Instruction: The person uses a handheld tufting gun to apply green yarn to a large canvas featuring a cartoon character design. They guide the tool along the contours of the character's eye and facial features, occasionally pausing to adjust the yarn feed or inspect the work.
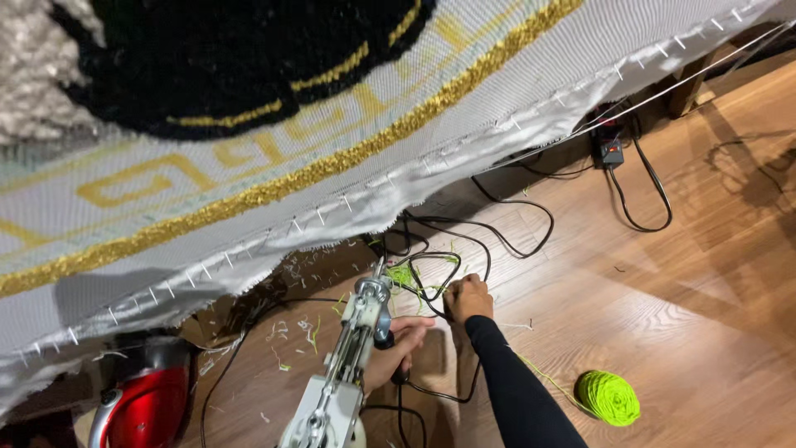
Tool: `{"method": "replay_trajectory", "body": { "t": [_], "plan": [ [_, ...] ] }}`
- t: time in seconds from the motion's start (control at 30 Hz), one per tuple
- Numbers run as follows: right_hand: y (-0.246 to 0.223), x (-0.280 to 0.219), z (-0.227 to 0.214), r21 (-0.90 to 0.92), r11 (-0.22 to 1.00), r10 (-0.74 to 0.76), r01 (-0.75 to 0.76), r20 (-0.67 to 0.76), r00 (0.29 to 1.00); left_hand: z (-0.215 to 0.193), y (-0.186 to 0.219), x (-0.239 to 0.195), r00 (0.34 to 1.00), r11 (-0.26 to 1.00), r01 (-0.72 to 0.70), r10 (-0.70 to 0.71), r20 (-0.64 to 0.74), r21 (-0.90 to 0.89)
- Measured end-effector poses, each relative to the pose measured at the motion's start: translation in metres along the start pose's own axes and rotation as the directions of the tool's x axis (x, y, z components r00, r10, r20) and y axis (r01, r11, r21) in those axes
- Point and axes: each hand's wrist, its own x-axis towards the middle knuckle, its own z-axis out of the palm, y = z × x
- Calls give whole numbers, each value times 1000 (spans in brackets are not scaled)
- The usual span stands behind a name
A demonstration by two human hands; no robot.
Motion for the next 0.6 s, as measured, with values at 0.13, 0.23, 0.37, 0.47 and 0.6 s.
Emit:
{"method": "replay_trajectory", "body": {
  "t": [0.13, 0.23, 0.37, 0.47, 0.6],
  "plan": [
    [-12, -4, -30, 480, 850, 75, -218, 299, 951, -8, 17, -8, 999, 1000, 18, -18, -38, -3],
    [-38, -8, -116, 752, 595, -139, -283, 443, 886, -1, 50, -17, 999, 998, 26, -27, -17, -54],
    [-77, -36, -281, 751, 640, -378, -166, 495, 782, 30, 107, -30, 998, 995, 13, -6, 63, -104],
    [-106, -64, -395, 746, 624, -412, -230, 565, 715, 65, 161, -40, 985, 980, 54, -21, 172, -190],
    [-104, -81, -520, 726, 645, -285, -239, 518, 807, 110, 239, -76, 944, 996, 34, -5, 329, -84]
  ]
}}
